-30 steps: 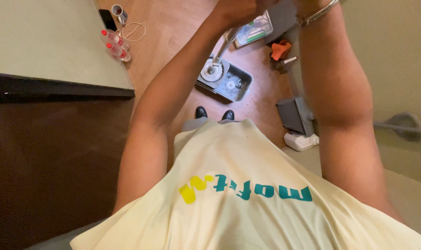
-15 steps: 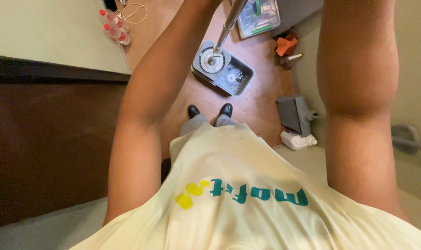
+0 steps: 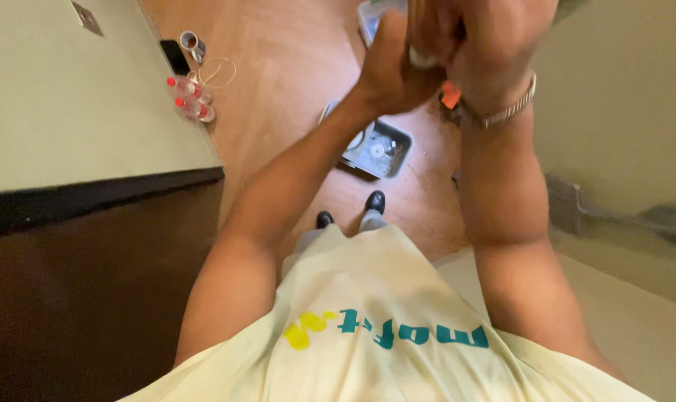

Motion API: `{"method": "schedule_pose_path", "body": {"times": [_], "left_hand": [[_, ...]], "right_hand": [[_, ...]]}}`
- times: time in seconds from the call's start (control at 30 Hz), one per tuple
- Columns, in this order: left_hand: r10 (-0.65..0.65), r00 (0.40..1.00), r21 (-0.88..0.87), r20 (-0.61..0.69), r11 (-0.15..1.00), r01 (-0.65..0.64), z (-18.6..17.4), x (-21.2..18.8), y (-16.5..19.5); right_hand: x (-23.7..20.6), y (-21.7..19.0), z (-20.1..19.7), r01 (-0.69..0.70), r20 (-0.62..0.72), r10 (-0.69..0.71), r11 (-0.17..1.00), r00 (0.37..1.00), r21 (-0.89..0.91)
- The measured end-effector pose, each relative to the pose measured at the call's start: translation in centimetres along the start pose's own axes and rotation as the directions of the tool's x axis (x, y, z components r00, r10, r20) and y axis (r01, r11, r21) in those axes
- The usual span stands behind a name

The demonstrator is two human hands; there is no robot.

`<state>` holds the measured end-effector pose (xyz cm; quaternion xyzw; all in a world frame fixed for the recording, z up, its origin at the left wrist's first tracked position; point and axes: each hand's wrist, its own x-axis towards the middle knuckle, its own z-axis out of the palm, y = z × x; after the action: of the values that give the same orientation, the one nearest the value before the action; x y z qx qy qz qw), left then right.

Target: The person assembles a spin mop by attaching the mop head to the handle and securing it with a locking mechanism. They then lift the mop and walk across the room.

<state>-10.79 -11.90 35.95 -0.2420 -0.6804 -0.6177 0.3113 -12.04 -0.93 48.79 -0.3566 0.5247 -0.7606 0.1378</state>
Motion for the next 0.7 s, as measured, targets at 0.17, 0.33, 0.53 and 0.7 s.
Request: {"method": "schedule_pose_path", "body": {"times": [0.17,0.33,0.53,0.7], "left_hand": [[-0.063,0.992,0.124,-0.109,0.989,0.077,1.5,-1.4,-1.5],[-0.123,0.982,0.078,-0.143,0.988,0.135,3.6,-3.6,-7.2],[-0.102,0.987,0.202,-0.127,0.971,0.126,3.1,-12.6,-17.0],[-0.258,0.952,0.198,-0.162,0.937,0.288,5.3,-15.8,-17.6]], "right_hand": [[-0.3,2.0,-1.4,0.061,-0.01,-0.061,0.998,0.998,0.029],[-1.4,8.1,-5.6,0.099,-0.078,-0.093,0.992,0.993,0.078],[-4.8,18.8,-6.1,0.094,-0.034,-0.103,0.976,0.994,-0.196],[-7.9,19.5,-7.0,0.009,-0.13,-0.034,0.982,0.991,-0.189]]}}
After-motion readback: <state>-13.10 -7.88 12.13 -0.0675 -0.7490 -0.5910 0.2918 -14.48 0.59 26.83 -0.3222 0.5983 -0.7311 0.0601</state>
